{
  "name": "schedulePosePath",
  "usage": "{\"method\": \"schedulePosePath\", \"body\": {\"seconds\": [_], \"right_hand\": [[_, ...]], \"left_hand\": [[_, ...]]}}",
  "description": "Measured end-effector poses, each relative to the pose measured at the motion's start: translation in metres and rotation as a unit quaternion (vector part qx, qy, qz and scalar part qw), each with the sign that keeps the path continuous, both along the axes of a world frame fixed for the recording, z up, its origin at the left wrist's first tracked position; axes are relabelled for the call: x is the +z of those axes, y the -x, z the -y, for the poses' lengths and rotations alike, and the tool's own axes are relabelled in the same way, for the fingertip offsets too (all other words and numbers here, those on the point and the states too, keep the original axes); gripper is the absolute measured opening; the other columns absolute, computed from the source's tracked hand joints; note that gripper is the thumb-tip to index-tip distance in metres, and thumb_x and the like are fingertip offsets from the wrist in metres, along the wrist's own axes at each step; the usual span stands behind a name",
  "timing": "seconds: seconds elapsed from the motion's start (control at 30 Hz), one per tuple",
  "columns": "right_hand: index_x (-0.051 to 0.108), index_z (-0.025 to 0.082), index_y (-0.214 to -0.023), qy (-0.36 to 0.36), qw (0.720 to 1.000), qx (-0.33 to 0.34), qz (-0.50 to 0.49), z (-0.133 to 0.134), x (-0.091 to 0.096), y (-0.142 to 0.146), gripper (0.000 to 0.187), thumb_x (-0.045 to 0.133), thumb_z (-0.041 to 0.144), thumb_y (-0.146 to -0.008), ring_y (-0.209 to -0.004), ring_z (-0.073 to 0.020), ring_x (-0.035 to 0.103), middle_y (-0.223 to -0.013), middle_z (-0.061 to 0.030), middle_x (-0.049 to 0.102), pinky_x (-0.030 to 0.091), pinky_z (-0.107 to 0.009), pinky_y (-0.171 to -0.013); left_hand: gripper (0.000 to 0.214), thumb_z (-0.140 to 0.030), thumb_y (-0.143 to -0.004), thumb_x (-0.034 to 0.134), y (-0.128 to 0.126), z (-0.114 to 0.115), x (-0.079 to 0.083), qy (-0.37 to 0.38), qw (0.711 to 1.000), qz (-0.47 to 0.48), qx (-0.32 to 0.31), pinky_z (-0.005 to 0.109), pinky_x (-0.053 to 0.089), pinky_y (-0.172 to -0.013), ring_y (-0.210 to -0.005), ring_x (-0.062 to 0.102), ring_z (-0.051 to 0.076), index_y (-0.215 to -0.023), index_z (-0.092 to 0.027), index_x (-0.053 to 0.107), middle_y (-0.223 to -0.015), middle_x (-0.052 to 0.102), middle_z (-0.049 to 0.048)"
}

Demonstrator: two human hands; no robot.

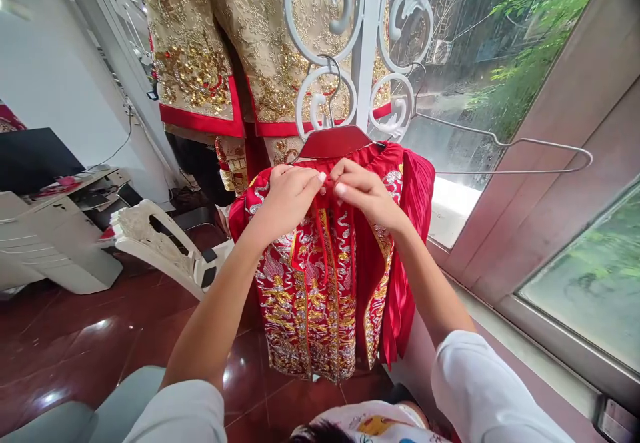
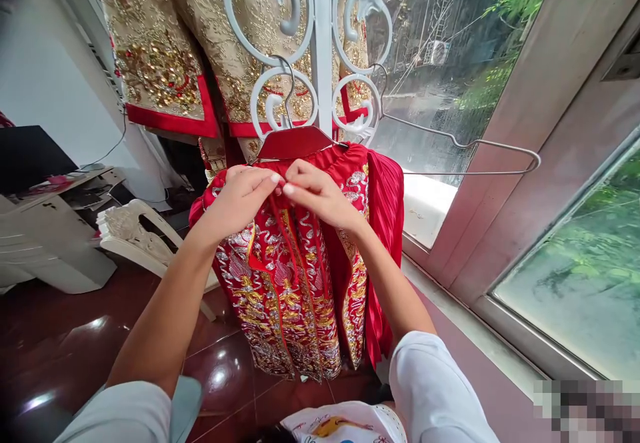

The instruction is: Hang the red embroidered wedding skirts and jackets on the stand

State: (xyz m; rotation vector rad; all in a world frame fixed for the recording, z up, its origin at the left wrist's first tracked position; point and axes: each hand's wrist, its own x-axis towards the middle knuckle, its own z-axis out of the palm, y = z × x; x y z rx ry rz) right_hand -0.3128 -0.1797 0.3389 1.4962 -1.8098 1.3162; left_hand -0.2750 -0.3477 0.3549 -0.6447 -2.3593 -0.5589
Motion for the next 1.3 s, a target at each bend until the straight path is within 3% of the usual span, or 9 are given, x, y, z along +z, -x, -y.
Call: {"method": "schedulePosePath", "body": {"seconds": [0.1,0.2,0.3,0.47,0.6,0.73,0.93,1.1,1.3], "right_hand": [[0.055,0.017,-0.074,-0.107,0.963,-0.175,-0.172,-0.005,-0.002,-0.004,0.03,0.042,0.033,-0.095,-0.085,-0.0164,0.047,-0.093,-0.0073,0.051,0.043,-0.033,-0.078],[0.059,0.018,-0.088,-0.091,0.9,-0.343,-0.255,0.0,-0.014,0.005,0.025,0.037,0.024,-0.097,-0.084,-0.0175,0.045,-0.095,-0.009,0.054,0.041,-0.032,-0.074],[0.06,0.018,-0.087,-0.042,0.854,-0.421,-0.304,0.005,-0.026,0.017,0.026,0.036,0.018,-0.096,-0.077,-0.0169,0.044,-0.089,-0.0084,0.056,0.04,-0.03,-0.069],[0.061,0.018,-0.088,-0.02,0.839,-0.417,-0.35,0.007,-0.03,0.019,0.024,0.038,0.018,-0.096,-0.073,-0.016,0.044,-0.085,-0.0072,0.059,0.039,-0.029,-0.067],[0.061,0.018,-0.088,-0.027,0.856,-0.41,-0.314,0.009,-0.029,0.015,0.027,0.035,0.018,-0.097,-0.072,-0.0166,0.045,-0.088,-0.0087,0.06,0.038,-0.031,-0.066],[0.062,0.018,-0.087,-0.038,0.856,-0.412,-0.311,0.01,-0.03,0.015,0.029,0.035,0.019,-0.097,-0.071,-0.0164,0.045,-0.087,-0.0089,0.061,0.036,-0.032,-0.064],[0.063,0.018,-0.091,-0.048,0.851,-0.418,-0.316,0.009,-0.031,0.014,0.027,0.036,0.021,-0.097,-0.072,-0.0161,0.048,-0.088,-0.0084,0.062,0.037,-0.031,-0.063],[0.064,0.018,-0.092,-0.057,0.85,-0.418,-0.316,0.007,-0.03,0.011,0.025,0.04,0.019,-0.095,-0.079,-0.0168,0.052,-0.1,-0.0099,0.064,0.041,-0.031,-0.066],[0.069,0.021,-0.096,-0.016,0.907,-0.342,-0.244,0.001,-0.04,0.015,0.026,0.043,0.02,-0.093,-0.079,-0.0163,0.059,-0.096,-0.0091,0.068,0.046,-0.031,-0.068]], "left_hand": [[0.035,-0.028,-0.094,0.033,0.001,-0.002,0.0,-0.032,0.999,-0.009,0.019,0.039,0.032,-0.091,-0.075,0.053,0.018,-0.064,-0.019,0.048,-0.065,0.057,-0.0003],[0.037,-0.029,-0.094,0.035,-0.002,-0.004,0.003,-0.059,0.998,-0.019,0.012,0.037,0.037,-0.085,-0.068,0.053,0.017,-0.062,-0.019,0.05,-0.062,0.057,-0.0004],[0.038,-0.028,-0.093,0.036,-0.005,-0.002,0.005,-0.09,0.996,-0.011,-0.018,0.035,0.041,-0.083,-0.07,0.058,0.017,-0.066,-0.018,0.06,-0.07,0.066,0.0014],[0.017,-0.027,-0.084,0.057,-0.001,0.0,0.0,-0.118,0.992,-0.033,-0.026,0.034,0.045,-0.084,-0.076,0.064,0.018,-0.091,-0.019,0.071,-0.08,0.074,0.0017],[0.014,-0.027,-0.082,0.062,0.006,-0.004,-0.009,-0.151,0.984,-0.097,0.013,0.037,0.045,-0.088,-0.078,0.066,0.018,-0.086,-0.022,0.073,-0.09,0.075,0.0018],[0.015,-0.027,-0.082,0.063,0.008,-0.005,-0.011,-0.191,0.974,-0.119,0.005,0.034,0.048,-0.082,-0.074,0.067,0.017,-0.092,-0.021,0.073,-0.096,0.074,0.0034],[0.013,-0.026,-0.084,0.058,0.006,-0.007,-0.009,-0.095,0.98,-0.162,0.059,0.034,0.043,-0.082,-0.072,0.064,0.018,-0.081,-0.022,0.069,-0.078,0.072,0.0002],[0.007,-0.021,-0.083,0.054,0.006,-0.011,-0.009,-0.033,0.983,-0.15,0.098,0.036,0.039,-0.079,-0.072,0.058,0.019,-0.079,-0.02,0.06,-0.081,0.068,0.0023],[0.006,-0.02,-0.084,0.052,0.003,-0.01,-0.01,-0.002,0.985,-0.146,0.095,0.036,0.037,-0.08,-0.074,0.056,0.02,-0.079,-0.021,0.055,-0.08,0.066,0.0028]]}}
